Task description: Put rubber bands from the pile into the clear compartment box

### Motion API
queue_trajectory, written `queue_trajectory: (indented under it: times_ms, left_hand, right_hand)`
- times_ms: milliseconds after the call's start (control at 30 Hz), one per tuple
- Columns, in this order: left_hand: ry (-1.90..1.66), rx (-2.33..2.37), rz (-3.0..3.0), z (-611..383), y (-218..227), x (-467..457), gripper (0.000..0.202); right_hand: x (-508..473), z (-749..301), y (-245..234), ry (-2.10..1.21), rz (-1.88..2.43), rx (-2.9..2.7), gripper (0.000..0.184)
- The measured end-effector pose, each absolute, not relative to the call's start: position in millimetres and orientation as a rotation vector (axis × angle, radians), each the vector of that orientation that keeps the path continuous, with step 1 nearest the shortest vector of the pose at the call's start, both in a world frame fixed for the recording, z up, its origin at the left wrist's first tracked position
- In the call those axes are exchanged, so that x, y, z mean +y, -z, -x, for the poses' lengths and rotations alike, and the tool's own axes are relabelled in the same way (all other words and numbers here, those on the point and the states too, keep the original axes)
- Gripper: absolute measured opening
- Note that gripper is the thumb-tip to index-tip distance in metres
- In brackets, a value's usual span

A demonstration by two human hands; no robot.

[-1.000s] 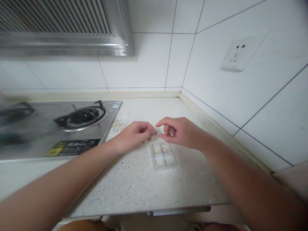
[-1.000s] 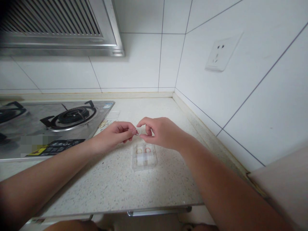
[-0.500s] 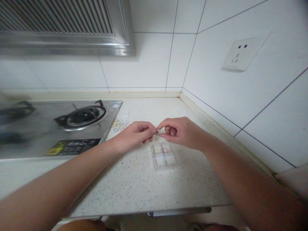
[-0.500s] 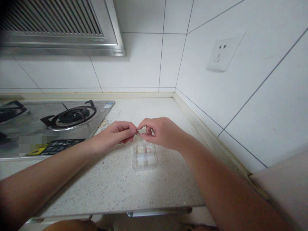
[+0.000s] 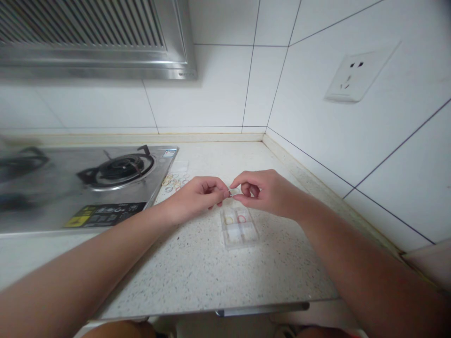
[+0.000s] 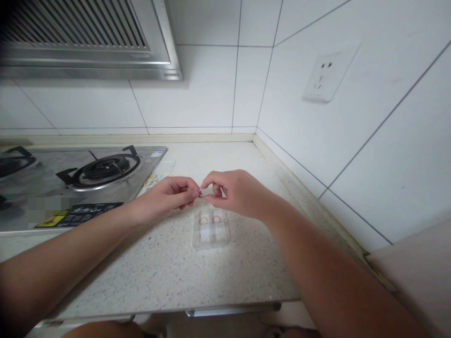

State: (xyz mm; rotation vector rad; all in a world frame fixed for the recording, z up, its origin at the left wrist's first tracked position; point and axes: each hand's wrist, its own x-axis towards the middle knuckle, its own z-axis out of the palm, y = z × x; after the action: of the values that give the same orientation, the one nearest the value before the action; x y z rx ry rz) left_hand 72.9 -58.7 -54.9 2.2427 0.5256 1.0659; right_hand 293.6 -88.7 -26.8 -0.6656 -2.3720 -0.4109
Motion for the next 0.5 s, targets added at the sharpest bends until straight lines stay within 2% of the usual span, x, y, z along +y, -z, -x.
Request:
queue_trajectory:
  times_ms: [167,367,500]
  left_hand:
    - [-1.083,0.549,-2.271,-72.1,55.7,-55.5,0.02]
    - [-1.083,0.548,-2.332,-70.6,58.1,-51.3,0.017]
    - [-1.081,0.564,-2.371,-71.3,59.0,-52.9,0.022]
  right_hand:
    - [-90.3,-294.7,26.5,0.284,0.704,-2.358,0.026]
    - [-92.0,-293.6,23.6,0.166,0.822,-2.282,0.018]
    - [-94.7,-291.3,22.7,0.143,0.818,-2.303,0.018]
